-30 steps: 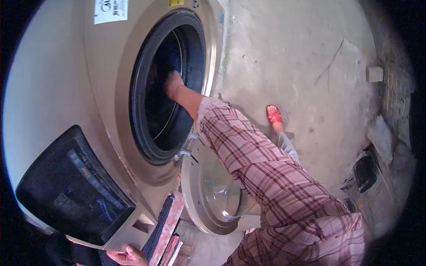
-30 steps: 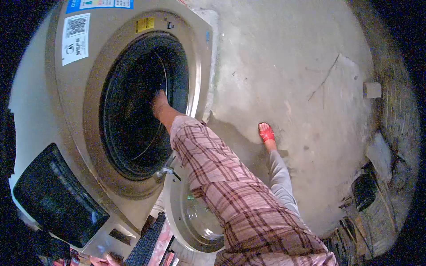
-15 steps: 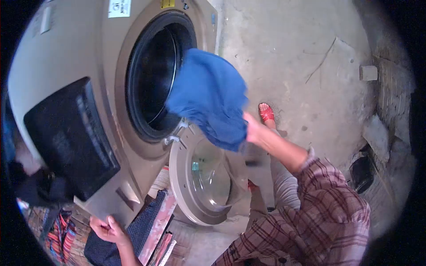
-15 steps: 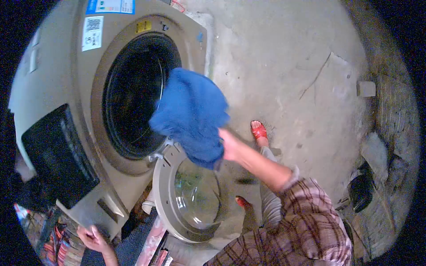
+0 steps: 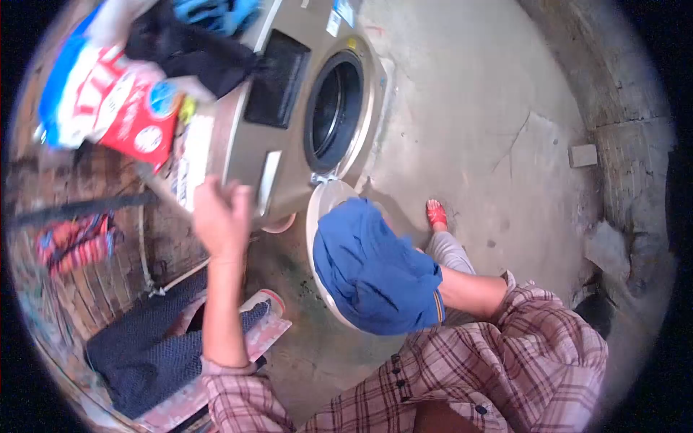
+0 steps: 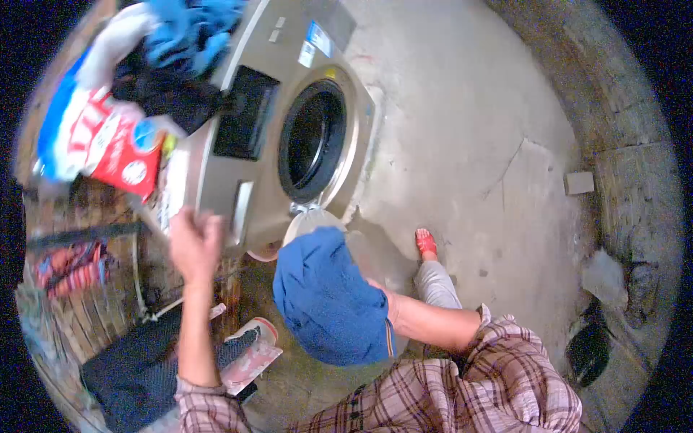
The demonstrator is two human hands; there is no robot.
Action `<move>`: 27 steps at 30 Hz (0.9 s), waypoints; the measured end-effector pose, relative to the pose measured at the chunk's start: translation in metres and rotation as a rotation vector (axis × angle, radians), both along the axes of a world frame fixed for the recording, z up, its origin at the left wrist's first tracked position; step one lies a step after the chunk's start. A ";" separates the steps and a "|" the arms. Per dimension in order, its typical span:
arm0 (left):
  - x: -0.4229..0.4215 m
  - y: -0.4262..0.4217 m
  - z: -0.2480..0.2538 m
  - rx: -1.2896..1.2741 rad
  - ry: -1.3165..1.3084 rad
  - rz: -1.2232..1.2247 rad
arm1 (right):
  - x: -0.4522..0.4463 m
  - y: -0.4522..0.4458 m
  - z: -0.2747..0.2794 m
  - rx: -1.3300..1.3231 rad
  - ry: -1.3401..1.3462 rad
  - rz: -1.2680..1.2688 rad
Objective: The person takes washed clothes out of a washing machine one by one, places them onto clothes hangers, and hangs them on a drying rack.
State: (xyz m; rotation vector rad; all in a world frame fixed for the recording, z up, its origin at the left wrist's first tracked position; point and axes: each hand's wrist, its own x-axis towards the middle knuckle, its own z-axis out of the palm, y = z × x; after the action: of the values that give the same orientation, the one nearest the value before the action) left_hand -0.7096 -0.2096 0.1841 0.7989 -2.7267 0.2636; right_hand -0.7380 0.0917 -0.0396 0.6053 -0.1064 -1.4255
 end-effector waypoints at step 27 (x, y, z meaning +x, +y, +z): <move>0.548 0.303 0.197 1.132 1.656 0.434 | 0.310 -0.082 0.269 -0.612 0.426 0.587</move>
State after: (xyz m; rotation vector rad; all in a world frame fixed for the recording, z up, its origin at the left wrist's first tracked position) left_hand -0.1619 0.0936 0.3810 1.0407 -0.8970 -1.3190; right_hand -0.4282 0.0097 0.2291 -0.1768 -0.0178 -0.8513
